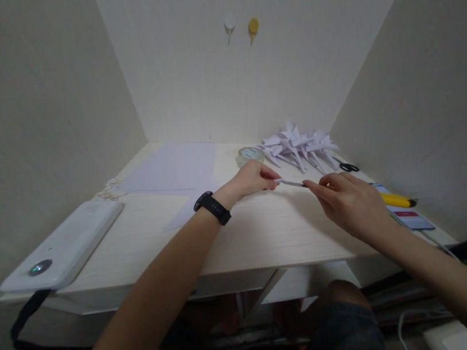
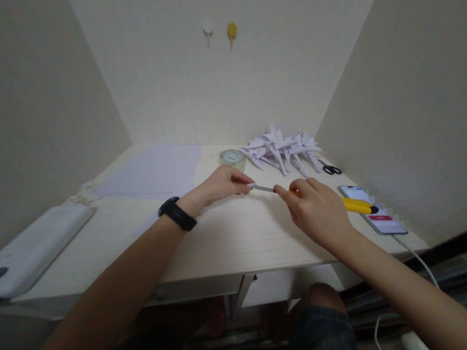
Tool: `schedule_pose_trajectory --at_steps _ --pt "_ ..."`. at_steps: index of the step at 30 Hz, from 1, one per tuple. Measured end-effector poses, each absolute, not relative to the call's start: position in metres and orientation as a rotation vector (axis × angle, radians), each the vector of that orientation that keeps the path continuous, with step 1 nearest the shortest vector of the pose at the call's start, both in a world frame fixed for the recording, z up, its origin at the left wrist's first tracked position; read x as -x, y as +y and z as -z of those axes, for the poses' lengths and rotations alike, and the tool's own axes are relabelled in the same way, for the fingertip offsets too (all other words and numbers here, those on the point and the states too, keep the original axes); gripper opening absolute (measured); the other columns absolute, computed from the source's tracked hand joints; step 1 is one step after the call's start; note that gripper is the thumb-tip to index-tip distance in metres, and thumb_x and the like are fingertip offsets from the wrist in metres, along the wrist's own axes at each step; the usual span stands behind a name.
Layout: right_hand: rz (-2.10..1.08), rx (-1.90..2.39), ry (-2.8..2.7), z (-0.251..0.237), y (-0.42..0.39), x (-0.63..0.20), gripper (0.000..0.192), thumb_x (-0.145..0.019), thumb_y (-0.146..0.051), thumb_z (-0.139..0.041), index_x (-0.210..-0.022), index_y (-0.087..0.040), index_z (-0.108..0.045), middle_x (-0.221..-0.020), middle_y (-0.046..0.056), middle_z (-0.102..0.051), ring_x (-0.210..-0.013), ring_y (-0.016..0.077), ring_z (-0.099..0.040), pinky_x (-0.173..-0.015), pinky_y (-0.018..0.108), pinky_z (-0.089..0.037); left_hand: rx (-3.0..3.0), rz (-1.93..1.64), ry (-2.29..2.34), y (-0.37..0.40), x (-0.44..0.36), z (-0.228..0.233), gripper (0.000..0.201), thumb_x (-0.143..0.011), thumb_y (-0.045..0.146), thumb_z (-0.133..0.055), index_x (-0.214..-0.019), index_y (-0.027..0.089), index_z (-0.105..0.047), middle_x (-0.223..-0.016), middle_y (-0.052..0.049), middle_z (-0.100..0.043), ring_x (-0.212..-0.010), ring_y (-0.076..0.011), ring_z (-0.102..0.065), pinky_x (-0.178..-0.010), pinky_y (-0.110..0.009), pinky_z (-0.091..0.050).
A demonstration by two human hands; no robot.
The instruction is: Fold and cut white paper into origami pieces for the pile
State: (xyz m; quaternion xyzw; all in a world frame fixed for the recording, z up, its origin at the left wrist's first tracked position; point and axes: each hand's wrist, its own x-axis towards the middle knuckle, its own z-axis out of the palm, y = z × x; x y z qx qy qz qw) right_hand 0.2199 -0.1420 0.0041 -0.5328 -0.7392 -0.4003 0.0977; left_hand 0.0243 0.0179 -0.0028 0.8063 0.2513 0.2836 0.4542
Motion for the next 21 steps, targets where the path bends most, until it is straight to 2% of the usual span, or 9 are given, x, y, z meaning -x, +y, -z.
schedule_pose_trajectory --at_steps 12,21 --pt "1.184 1.702 -2.263 -0.0044 -0.1452 -0.2172 0.039 -0.089 -0.012 -0.052 -0.123 -0.021 -0.068 -0.095 0.011 -0.069 -0.081 0.0228 -0.055 -0.068 0.033 -0.037 -2.005 -0.676 0.609 0.0150 -0.0238 0.0015 0.020 -0.068 0.005 -0.070 -0.085 0.011 -0.079 -0.075 -0.006 -0.074 -0.065 -0.0123 -0.060 -0.062 -0.025 -0.045" --pt "1.225 1.751 -2.306 -0.0098 -0.1463 -0.2129 0.037 -0.091 -0.014 -0.051 -0.124 -0.020 -0.068 -0.093 0.011 -0.068 -0.082 0.0231 -0.054 -0.067 0.033 -0.033 -2.049 -0.653 0.631 0.0140 -0.0240 -0.0009 0.022 -0.067 0.003 -0.068 -0.085 0.011 -0.079 -0.075 -0.006 -0.074 -0.065 -0.0129 -0.061 -0.064 -0.026 -0.045"
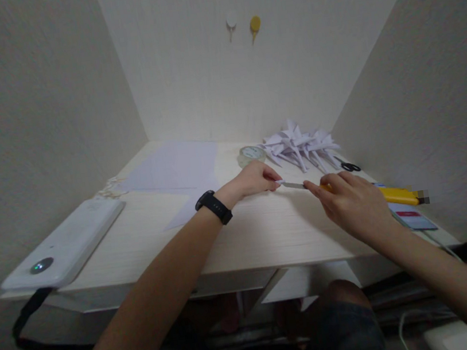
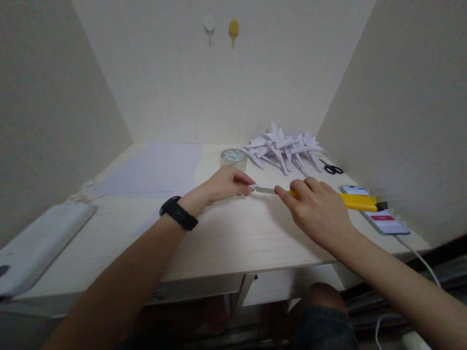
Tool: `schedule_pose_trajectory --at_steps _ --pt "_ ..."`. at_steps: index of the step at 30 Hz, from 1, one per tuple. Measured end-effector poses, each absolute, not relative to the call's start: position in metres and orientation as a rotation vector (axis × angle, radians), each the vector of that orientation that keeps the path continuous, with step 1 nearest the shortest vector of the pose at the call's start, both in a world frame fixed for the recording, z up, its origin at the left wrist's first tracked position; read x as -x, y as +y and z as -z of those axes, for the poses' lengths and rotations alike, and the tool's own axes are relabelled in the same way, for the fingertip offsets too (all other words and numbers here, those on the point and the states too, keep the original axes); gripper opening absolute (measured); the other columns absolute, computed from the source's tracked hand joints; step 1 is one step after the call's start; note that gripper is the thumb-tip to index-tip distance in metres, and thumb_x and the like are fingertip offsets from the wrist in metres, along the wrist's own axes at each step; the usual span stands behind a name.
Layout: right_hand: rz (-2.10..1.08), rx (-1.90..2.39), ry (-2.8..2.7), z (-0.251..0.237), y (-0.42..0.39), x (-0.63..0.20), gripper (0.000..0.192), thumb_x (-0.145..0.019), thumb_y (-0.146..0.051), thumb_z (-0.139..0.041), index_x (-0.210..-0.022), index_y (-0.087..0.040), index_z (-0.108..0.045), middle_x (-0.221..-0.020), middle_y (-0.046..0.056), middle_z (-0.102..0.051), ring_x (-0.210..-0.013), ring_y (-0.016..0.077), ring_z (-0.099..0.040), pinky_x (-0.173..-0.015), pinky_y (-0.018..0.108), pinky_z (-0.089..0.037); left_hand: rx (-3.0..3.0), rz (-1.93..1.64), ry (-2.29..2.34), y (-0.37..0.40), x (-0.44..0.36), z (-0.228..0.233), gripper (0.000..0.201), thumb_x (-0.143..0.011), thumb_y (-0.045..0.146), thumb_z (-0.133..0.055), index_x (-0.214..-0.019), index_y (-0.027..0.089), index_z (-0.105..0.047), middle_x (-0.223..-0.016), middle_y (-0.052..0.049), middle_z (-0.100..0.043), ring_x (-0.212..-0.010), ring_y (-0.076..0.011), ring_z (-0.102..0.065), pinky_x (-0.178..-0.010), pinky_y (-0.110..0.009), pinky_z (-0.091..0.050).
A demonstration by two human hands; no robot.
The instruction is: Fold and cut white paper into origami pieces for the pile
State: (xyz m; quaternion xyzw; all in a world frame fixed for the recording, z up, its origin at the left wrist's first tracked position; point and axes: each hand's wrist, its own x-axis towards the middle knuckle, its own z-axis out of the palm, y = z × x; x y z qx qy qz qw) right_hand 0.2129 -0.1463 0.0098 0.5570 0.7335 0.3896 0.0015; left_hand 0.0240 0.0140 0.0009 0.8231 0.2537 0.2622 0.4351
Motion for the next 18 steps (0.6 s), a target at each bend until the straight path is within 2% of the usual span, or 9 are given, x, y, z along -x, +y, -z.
schedule_pose_trajectory --at_steps 11,18 --pt "-1.184 -1.718 2.173 -0.020 -0.147 -0.193 0.036 -0.089 -0.015 -0.055 -0.122 -0.019 -0.068 -0.090 0.012 -0.066 -0.083 0.0247 -0.052 -0.068 0.035 -0.031 -2.187 -0.653 0.699 0.015 -0.029 0.004 0.022 -0.069 0.005 -0.066 -0.087 0.010 -0.080 -0.074 -0.008 -0.075 -0.065 -0.0140 -0.063 -0.063 -0.025 -0.044" --pt "-1.110 -1.752 2.175 -0.021 -0.142 -0.195 0.039 -0.087 -0.009 -0.053 -0.122 -0.020 -0.068 -0.089 0.012 -0.066 -0.082 0.0241 -0.054 -0.067 0.034 -0.032 -2.268 -0.678 0.708 0.010 -0.028 0.001 0.022 -0.072 0.007 -0.065 -0.087 0.010 -0.080 -0.075 -0.010 -0.076 -0.066 -0.0157 -0.063 -0.060 -0.026 -0.042"
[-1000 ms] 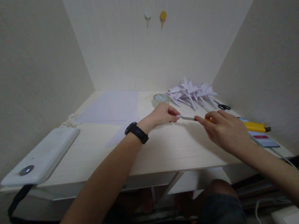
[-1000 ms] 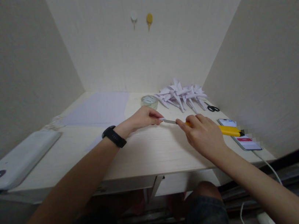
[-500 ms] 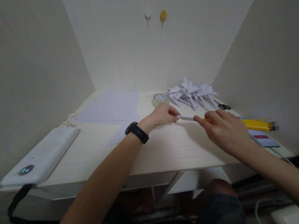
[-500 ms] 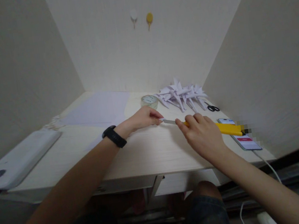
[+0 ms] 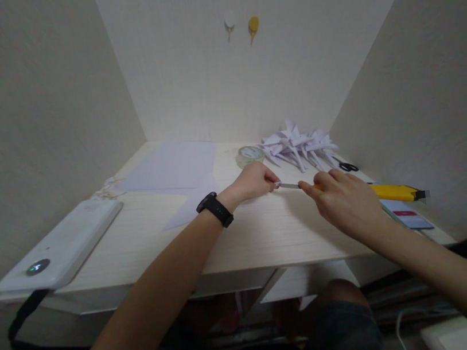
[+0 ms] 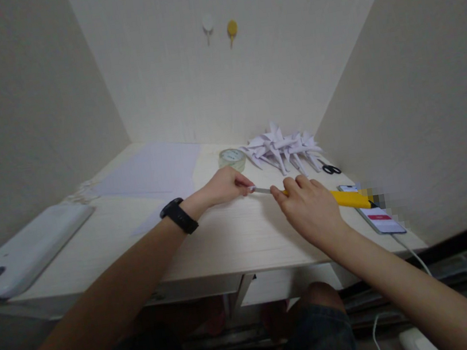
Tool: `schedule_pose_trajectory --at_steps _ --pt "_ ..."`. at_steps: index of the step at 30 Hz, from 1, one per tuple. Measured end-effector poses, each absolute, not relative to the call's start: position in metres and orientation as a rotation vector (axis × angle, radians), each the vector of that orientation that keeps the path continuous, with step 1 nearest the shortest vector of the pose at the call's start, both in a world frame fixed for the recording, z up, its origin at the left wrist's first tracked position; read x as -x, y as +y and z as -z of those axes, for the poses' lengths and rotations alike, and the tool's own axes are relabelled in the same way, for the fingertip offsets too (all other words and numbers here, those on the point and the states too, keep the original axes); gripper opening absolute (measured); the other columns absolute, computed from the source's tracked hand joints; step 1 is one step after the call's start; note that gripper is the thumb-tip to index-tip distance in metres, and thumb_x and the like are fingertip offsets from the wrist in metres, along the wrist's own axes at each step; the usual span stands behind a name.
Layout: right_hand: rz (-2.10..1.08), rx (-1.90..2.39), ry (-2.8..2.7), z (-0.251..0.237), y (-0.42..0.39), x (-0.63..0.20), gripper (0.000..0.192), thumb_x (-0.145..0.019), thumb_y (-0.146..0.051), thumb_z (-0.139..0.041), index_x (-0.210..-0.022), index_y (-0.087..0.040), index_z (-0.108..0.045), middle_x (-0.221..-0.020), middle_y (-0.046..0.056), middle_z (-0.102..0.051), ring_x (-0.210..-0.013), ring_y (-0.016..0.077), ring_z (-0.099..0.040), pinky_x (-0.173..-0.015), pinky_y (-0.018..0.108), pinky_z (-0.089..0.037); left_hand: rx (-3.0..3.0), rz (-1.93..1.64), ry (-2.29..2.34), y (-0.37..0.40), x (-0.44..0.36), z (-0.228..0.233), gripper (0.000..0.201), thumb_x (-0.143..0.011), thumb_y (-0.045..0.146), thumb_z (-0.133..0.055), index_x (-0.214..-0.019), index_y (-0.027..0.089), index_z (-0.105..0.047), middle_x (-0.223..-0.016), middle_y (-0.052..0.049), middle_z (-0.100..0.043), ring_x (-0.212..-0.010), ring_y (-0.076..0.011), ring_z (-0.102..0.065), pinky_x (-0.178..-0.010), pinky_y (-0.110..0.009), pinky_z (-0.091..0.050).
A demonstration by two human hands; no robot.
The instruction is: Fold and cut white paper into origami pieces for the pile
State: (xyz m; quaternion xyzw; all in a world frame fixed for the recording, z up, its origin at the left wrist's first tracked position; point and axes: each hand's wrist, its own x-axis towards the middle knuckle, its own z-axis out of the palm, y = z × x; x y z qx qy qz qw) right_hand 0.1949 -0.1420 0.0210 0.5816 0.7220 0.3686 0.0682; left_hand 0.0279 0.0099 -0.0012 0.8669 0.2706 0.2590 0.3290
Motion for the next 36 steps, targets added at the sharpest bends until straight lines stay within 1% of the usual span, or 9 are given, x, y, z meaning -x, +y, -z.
schedule_pose_trajectory --at_steps 5,10,14,18,21,26,32,36 --pt "-1.140 -1.734 2.187 -0.019 -0.141 -0.199 0.039 -0.087 -0.009 -0.053 -0.122 -0.020 -0.067 -0.090 0.012 -0.065 -0.083 0.0246 -0.055 -0.067 0.034 -0.033 -2.281 -0.693 0.677 0.010 -0.028 0.003 0.020 -0.074 0.009 -0.065 -0.087 0.011 -0.080 -0.073 -0.009 -0.075 -0.066 -0.0148 -0.062 -0.059 -0.025 -0.041" --pt "-1.184 -1.698 2.172 -0.020 -0.143 -0.198 0.036 -0.089 -0.013 -0.053 -0.122 -0.019 -0.067 -0.090 0.012 -0.065 -0.084 0.0254 -0.055 -0.068 0.034 -0.033 -2.232 -0.694 0.691 0.010 -0.028 0.003 0.028 -0.073 0.005 -0.063 -0.097 0.010 -0.079 -0.086 -0.011 -0.078 -0.073 -0.0165 -0.066 -0.062 -0.025 -0.045" --pt "-1.153 -1.690 2.161 -0.021 -0.142 -0.195 0.037 -0.089 -0.014 -0.054 -0.123 -0.018 -0.067 -0.091 0.013 -0.066 -0.084 0.0257 -0.054 -0.068 0.035 -0.033 -2.268 -0.706 0.692 0.011 -0.029 0.004 0.029 -0.073 0.004 -0.063 -0.096 0.012 -0.079 -0.088 -0.012 -0.078 -0.078 -0.0181 -0.068 -0.065 -0.026 -0.047" --pt "-1.122 -1.786 2.138 -0.019 -0.142 -0.195 0.037 -0.090 -0.013 -0.052 -0.123 -0.020 -0.066 -0.091 0.013 -0.066 -0.082 0.0240 -0.055 -0.065 0.033 -0.033 -2.251 -0.723 0.704 0.013 -0.030 0.004 0.027 -0.073 0.007 -0.065 -0.096 0.012 -0.079 -0.091 -0.013 -0.078 -0.081 -0.0193 -0.069 -0.068 -0.027 -0.049" --pt "-1.134 -1.805 2.121 -0.017 -0.142 -0.193 0.037 -0.090 -0.013 -0.052 -0.123 -0.020 -0.066 -0.093 0.012 -0.066 -0.082 0.0235 -0.054 -0.065 0.033 -0.033 -2.250 -0.712 0.715 0.012 -0.030 0.004 0.026 -0.073 0.007 -0.066 -0.095 0.011 -0.079 -0.089 -0.013 -0.078 -0.080 -0.0195 -0.069 -0.067 -0.027 -0.049" --pt "-1.168 -1.728 2.129 -0.019 -0.142 -0.189 0.037 -0.090 -0.015 -0.053 -0.124 -0.019 -0.067 -0.094 0.013 -0.067 -0.086 0.0265 -0.054 -0.067 0.035 -0.034 -2.229 -0.702 0.740 0.013 -0.032 0.007 0.026 -0.070 0.004 -0.065 -0.091 0.011 -0.080 -0.082 -0.012 -0.077 -0.075 -0.0185 -0.069 -0.064 -0.026 -0.047" --pt "-1.196 -1.815 2.102 -0.013 -0.140 -0.188 0.038 -0.092 -0.012 -0.050 -0.125 -0.019 -0.066 -0.091 0.013 -0.067 -0.079 0.0245 -0.056 -0.062 0.033 -0.032 -2.176 -0.718 0.732 0.018 -0.033 0.010 0.024 -0.070 0.006 -0.066 -0.089 0.010 -0.079 -0.078 -0.012 -0.076 -0.072 -0.0178 -0.067 -0.063 -0.026 -0.047" --pt "-1.209 -1.790 2.125 -0.011 -0.139 -0.187 0.035 -0.091 -0.014 -0.052 -0.122 -0.019 -0.067 -0.093 0.014 -0.067 -0.084 0.0271 -0.057 -0.064 0.034 -0.034 -2.212 -0.721 0.756 0.017 -0.032 0.008 0.025 -0.067 0.003 -0.065 -0.086 0.010 -0.080 -0.076 -0.010 -0.076 -0.071 -0.0173 -0.066 -0.061 -0.026 -0.046"
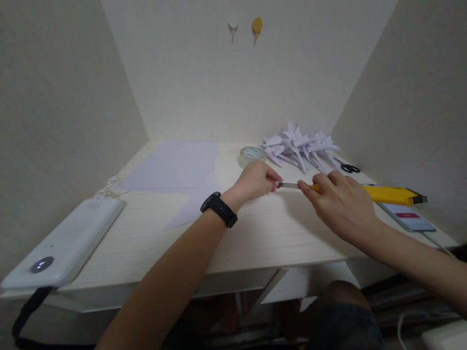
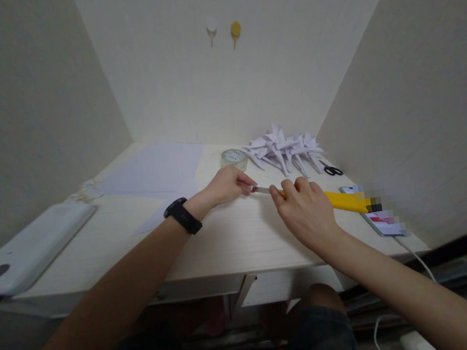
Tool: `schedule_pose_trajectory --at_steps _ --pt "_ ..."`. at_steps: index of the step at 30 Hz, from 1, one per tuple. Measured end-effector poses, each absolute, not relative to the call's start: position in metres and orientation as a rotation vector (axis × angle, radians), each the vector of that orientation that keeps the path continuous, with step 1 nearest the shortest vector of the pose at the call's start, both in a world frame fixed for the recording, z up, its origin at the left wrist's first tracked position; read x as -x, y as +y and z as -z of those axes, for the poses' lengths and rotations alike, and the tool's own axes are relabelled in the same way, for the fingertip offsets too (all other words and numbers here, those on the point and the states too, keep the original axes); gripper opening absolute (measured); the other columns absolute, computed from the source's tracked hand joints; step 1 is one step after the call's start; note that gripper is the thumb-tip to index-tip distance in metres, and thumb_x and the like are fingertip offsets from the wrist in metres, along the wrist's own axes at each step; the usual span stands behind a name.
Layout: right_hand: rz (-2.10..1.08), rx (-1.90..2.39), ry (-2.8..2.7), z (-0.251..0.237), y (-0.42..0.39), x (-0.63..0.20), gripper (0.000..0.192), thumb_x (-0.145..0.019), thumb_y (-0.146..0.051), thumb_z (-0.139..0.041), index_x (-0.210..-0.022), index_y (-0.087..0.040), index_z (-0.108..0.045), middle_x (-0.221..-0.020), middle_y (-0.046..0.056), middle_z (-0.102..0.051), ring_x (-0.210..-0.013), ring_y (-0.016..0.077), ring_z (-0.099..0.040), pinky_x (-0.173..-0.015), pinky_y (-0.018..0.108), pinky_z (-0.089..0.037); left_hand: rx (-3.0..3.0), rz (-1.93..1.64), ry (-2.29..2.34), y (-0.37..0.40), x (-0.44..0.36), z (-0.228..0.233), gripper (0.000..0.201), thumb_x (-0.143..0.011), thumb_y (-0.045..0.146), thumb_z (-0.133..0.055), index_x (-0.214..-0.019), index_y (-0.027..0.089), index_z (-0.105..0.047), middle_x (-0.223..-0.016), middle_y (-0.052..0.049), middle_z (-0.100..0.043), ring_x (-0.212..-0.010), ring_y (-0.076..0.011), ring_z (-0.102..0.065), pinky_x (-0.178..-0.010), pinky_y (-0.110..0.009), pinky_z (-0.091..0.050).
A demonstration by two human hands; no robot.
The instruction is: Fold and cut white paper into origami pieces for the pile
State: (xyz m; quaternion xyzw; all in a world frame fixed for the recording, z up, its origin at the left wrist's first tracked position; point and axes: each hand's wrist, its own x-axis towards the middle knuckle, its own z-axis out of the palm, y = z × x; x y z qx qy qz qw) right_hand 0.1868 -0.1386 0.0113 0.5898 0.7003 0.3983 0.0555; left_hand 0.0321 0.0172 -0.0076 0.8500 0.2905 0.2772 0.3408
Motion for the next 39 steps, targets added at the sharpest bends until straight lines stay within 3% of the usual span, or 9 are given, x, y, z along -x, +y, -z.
schedule_pose_trajectory --at_steps 7,13,22,26,30,35,39 --pt "-1.036 -1.916 2.058 -0.010 -0.136 -0.186 0.039 -0.093 -0.014 -0.047 -0.129 -0.017 -0.062 -0.090 0.012 -0.067 -0.072 0.0213 -0.059 -0.056 0.029 -0.030 -2.206 -0.724 0.792 0.019 -0.033 0.009 0.023 -0.069 0.007 -0.068 -0.089 0.011 -0.080 -0.082 -0.010 -0.077 -0.077 -0.0181 -0.068 -0.066 -0.027 -0.048" --pt "-1.147 -1.847 2.120 -0.014 -0.135 -0.189 0.037 -0.093 -0.014 -0.048 -0.124 -0.023 -0.067 -0.097 0.012 -0.069 -0.088 0.0276 -0.061 -0.065 0.033 -0.035 -2.222 -0.715 0.791 0.018 -0.032 0.008 0.023 -0.070 0.006 -0.066 -0.087 0.012 -0.080 -0.078 -0.010 -0.076 -0.073 -0.0177 -0.067 -0.064 -0.027 -0.047" --pt "-1.090 -1.907 2.208 -0.012 -0.136 -0.205 0.037 -0.094 -0.018 -0.047 -0.126 -0.019 -0.065 -0.086 0.010 -0.071 -0.071 0.0205 -0.064 -0.054 0.029 -0.026 -2.122 -0.698 0.795 0.015 -0.029 0.003 0.030 -0.073 0.004 -0.067 -0.102 0.006 -0.076 -0.083 -0.014 -0.076 -0.075 -0.0187 -0.070 -0.067 -0.028 -0.051" --pt "-1.172 -2.011 2.268 -0.010 -0.132 -0.232 0.039 -0.098 -0.030 -0.045 -0.130 -0.014 -0.062 -0.088 0.012 -0.072 -0.068 0.0211 -0.064 -0.055 0.029 -0.031 -2.095 -0.736 0.846 0.016 -0.027 0.002 0.023 -0.075 0.006 -0.070 -0.096 0.008 -0.077 -0.082 -0.012 -0.076 -0.073 -0.0180 -0.068 -0.070 -0.030 -0.053" --pt "-1.022 -2.126 2.459 -0.005 -0.125 -0.257 0.039 -0.099 -0.031 -0.044 -0.124 -0.011 -0.066 -0.089 0.013 -0.072 -0.073 0.0224 -0.066 -0.061 0.029 -0.041 -2.146 -0.801 0.840 0.017 -0.026 0.000 0.019 -0.073 0.006 -0.073 -0.091 0.012 -0.079 -0.089 -0.011 -0.077 -0.081 -0.0186 -0.069 -0.078 -0.032 -0.053" --pt "-0.859 -2.035 2.627 0.001 -0.128 -0.260 0.036 -0.098 -0.031 -0.047 -0.125 -0.019 -0.067 -0.090 0.009 -0.071 -0.073 0.0204 -0.065 -0.064 0.029 -0.042 -2.166 -0.785 0.799 0.017 -0.029 0.002 0.036 -0.067 0.003 -0.077 -0.102 0.010 -0.077 -0.096 -0.013 -0.077 -0.084 -0.0184 -0.069 -0.079 -0.031 -0.053" --pt "-0.882 -2.009 2.606 0.002 -0.133 -0.251 0.034 -0.097 -0.030 -0.048 -0.122 -0.023 -0.070 -0.093 0.009 -0.071 -0.073 0.0204 -0.064 -0.063 0.030 -0.042 -2.192 -0.780 0.766 0.022 -0.031 0.009 0.034 -0.067 0.005 -0.078 -0.100 0.012 -0.077 -0.097 -0.012 -0.077 -0.085 -0.0186 -0.069 -0.078 -0.031 -0.052"
